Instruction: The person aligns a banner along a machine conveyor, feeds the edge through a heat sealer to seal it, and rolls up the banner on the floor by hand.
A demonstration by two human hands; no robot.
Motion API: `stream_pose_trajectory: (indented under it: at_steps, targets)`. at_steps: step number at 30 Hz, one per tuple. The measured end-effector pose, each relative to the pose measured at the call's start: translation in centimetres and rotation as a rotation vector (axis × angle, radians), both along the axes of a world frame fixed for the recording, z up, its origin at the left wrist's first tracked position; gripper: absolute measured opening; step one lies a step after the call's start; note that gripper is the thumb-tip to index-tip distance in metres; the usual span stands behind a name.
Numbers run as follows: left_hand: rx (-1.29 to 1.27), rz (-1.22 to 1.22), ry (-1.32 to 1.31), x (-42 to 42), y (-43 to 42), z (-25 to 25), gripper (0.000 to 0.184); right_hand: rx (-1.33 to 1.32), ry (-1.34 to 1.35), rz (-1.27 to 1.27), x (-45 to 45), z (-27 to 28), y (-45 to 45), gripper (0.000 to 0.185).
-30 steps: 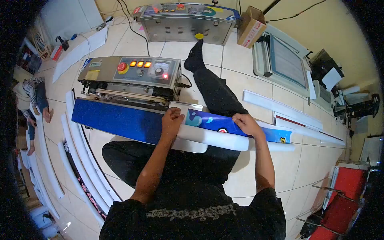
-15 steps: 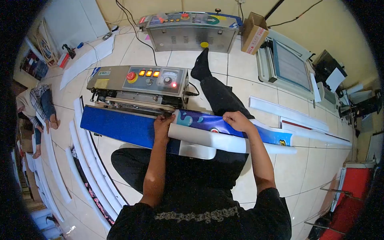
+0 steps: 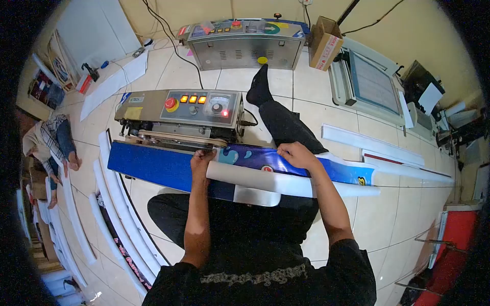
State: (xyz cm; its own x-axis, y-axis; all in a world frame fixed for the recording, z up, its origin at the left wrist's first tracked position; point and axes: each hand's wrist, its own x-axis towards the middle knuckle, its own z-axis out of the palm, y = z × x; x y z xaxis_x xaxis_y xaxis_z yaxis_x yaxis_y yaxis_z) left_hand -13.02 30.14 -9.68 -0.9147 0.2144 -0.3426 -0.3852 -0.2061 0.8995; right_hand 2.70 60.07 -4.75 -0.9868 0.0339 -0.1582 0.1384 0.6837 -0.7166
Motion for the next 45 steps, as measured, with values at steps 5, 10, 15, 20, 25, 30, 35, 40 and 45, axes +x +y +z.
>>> stream_pose_trajectory:
  at_steps: [5, 10, 15, 20, 25, 30, 35, 40, 45]
  targets:
    - [-0.004, -0.117, 0.043, -1.9, -2.5, -2.6, 0.024, -0.007, 0.058, 0.009, -0.5, -0.3, -0.4, 0.02]
    - [-0.163, 0.124, 0.403, -0.4, -3.8, 4.9, 0.014, 0.058, 0.092, 0.016, -0.7, -0.6, -0.6, 0.02]
    - [-0.429, -0.023, 0.672, 3.6, -1.4, 11.8, 0.014, 0.132, 0.091, -0.012, -0.3, 0.1, -1.0, 0.02]
    - [-0.548, -0.577, 0.972, 8.0, 4.4, 11.3, 0.024, 0.14, 0.104, -0.002, 1.8, 0.0, 0.7, 0.022]
    - [-0.611, -0.735, 1.057, 9.2, 7.4, 5.6, 0.03, 0.055, 0.205, -0.005, 4.8, 0.0, 2.8, 0.022]
    - [-0.709, -0.659, 1.149, 8.9, 6.6, 3.5, 0.023, 0.045, 0.176, -0.005, 6.0, 0.0, 4.5, 0.022]
    - [-0.789, -0.647, 1.186, 8.7, 5.8, 3.5, 0.021, 0.023, 0.139, -0.002, 4.7, -0.8, 4.9, 0.021]
    - [-0.804, -0.613, 1.244, 8.6, 4.2, 2.7, 0.019, 0.045, 0.144, 0.038, 3.7, -1.0, 4.4, 0.02]
    - [-0.816, -0.521, 1.208, 8.3, 3.2, 2.7, 0.016, 0.055, 0.21, 0.029, 4.0, -0.4, 3.4, 0.022]
